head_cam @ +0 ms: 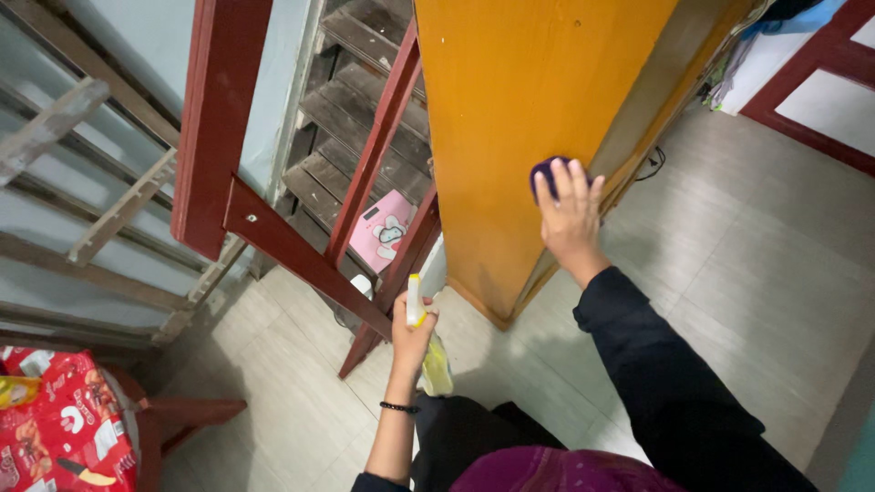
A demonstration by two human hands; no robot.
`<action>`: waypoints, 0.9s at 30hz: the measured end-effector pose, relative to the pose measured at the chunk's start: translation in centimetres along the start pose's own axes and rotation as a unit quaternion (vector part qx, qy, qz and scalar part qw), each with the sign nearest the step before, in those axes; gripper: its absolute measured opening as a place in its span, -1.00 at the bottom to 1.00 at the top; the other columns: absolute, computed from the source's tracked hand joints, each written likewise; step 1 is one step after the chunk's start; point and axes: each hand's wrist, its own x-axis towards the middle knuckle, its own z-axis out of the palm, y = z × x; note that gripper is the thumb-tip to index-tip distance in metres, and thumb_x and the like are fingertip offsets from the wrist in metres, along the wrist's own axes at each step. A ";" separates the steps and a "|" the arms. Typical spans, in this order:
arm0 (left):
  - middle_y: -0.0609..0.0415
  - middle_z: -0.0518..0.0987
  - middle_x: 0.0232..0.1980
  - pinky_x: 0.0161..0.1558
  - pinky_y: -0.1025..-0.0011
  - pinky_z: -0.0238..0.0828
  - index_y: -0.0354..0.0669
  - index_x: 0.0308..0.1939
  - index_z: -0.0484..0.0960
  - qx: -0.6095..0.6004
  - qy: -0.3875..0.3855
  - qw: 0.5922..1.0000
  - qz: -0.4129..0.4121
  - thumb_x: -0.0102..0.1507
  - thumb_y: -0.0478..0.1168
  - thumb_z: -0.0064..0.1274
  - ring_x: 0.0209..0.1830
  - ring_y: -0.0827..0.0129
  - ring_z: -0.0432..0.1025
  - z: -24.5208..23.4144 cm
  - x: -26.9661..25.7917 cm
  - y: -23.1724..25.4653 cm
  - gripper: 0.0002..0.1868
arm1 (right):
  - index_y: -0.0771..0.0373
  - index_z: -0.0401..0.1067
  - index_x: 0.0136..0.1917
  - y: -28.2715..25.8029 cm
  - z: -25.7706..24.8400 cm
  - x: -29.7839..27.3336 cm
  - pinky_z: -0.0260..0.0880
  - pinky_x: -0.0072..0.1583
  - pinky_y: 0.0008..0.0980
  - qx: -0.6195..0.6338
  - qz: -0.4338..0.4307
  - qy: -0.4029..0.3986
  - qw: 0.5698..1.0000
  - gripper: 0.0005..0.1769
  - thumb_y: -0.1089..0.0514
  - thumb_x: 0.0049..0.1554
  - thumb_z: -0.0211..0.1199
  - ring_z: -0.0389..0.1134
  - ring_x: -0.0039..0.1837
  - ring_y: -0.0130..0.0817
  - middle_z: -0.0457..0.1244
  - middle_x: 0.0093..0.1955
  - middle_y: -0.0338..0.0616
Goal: The person sprays a cleaning solution onto a yellow door and wipes it with a purple cloth. They repeatedly spray and wipe the same vertical section of the door from top to bottom.
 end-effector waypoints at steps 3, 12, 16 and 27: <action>0.18 0.54 -0.06 -0.10 0.45 0.36 -0.10 0.13 0.41 -0.018 0.007 1.000 -0.024 0.16 -0.36 0.15 -0.14 0.49 0.40 0.4 -0.2 -0.5 -0.54 | 0.10 0.35 0.50 -1.2 2.8 -1.5 -0.02 0.49 0.34 -0.063 -0.021 -0.056 0.996 -0.40 0.25 0.18 0.16 -0.03 0.65 0.00 0.05 0.62 -0.07; 0.18 0.55 -0.03 0.01 0.48 0.39 -0.15 0.18 0.47 -0.005 0.009 1.000 -0.025 0.17 -0.34 0.16 -0.04 0.50 0.43 -1.2 -0.3 -1.0 -0.52 | 0.05 0.42 0.40 -1.8 7.5 -10.9 0.06 0.51 0.10 -0.111 -0.100 -0.215 0.965 -0.47 0.14 0.15 0.11 0.02 0.63 -0.18 0.15 0.51 -0.15; 0.15 0.56 -0.02 0.06 0.46 0.38 -0.21 0.16 0.49 0.024 0.021 0.999 0.002 0.20 -0.34 0.17 -0.01 0.49 0.44 -2.0 0.0 -0.4 -0.56 | 0.12 0.48 0.34 -1.0 7.1 -11.8 0.07 0.50 0.21 -0.045 -0.068 -0.179 0.980 -0.49 0.21 0.11 0.14 0.06 0.61 -0.14 0.22 0.44 -0.09; 0.14 0.58 -0.02 0.04 0.47 0.40 -0.22 0.15 0.51 0.038 0.035 0.999 0.002 0.19 -0.34 0.17 -0.03 0.48 0.45 -1.1 0.1 0.1 -0.56 | 0.17 0.42 0.42 0.4 0.9 -0.8 -0.03 0.42 0.53 -0.011 0.005 -0.004 1.000 -0.47 0.26 0.17 0.27 -0.01 0.61 0.12 0.09 0.51 0.08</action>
